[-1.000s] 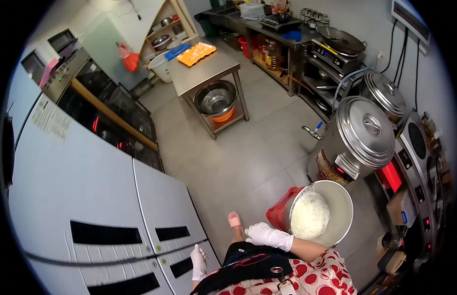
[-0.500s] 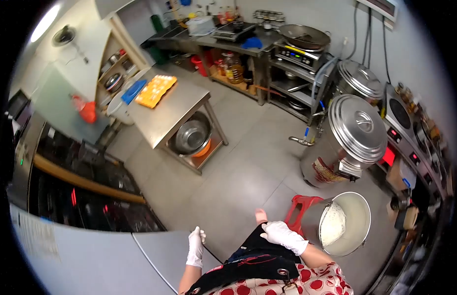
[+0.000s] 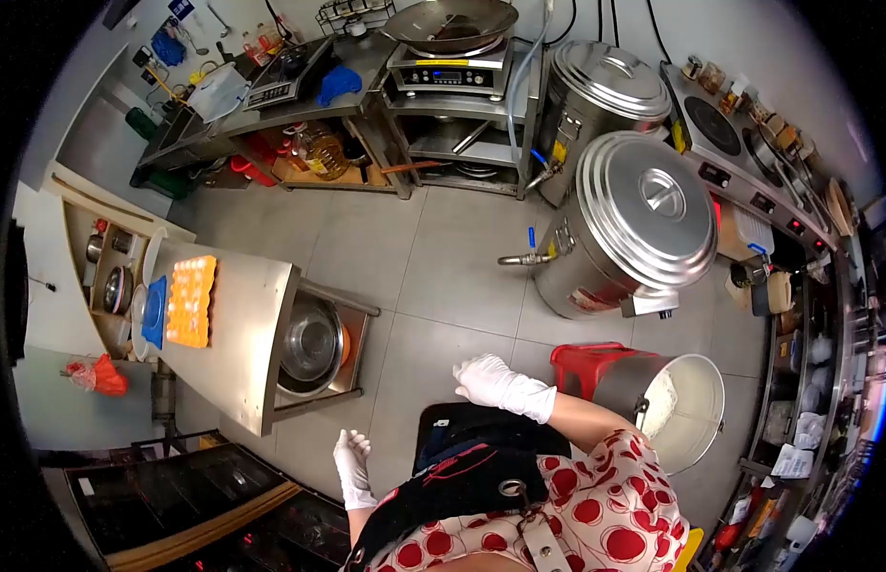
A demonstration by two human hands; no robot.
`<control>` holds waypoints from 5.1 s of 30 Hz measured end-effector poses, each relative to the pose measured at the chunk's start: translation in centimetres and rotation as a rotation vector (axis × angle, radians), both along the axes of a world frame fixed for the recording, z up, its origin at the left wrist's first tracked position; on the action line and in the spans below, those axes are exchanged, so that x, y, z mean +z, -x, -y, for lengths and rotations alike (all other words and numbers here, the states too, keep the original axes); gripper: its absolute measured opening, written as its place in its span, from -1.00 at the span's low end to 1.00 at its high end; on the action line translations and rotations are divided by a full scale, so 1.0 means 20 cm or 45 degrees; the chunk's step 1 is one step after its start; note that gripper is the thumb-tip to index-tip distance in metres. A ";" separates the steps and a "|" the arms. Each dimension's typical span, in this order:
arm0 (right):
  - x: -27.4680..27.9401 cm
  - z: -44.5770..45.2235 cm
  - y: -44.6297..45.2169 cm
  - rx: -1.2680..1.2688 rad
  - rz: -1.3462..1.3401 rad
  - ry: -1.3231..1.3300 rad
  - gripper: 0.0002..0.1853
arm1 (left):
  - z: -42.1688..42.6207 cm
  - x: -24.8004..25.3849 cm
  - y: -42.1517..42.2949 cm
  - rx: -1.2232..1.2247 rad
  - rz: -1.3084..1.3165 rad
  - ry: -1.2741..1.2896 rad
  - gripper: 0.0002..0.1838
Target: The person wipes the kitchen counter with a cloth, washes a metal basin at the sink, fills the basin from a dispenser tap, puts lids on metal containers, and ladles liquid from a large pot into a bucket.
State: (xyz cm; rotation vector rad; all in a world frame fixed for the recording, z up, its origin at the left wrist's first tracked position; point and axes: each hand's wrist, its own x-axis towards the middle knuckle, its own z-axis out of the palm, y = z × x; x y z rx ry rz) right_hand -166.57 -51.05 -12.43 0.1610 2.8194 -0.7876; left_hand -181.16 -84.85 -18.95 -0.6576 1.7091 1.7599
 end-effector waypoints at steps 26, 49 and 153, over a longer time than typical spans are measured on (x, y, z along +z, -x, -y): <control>-0.23 -1.61 2.16 -0.204 0.578 -0.155 -0.53 | -1.53 -0.23 2.38 -0.086 0.047 0.091 -0.72; -0.12 -0.99 5.44 1.022 0.273 0.002 -0.56 | -1.24 -0.25 4.15 0.721 0.088 -0.074 -0.75; -0.44 2.64 10.76 0.763 0.767 -0.197 -0.43 | 3.96 -0.22 10.58 1.836 -0.419 0.220 -0.82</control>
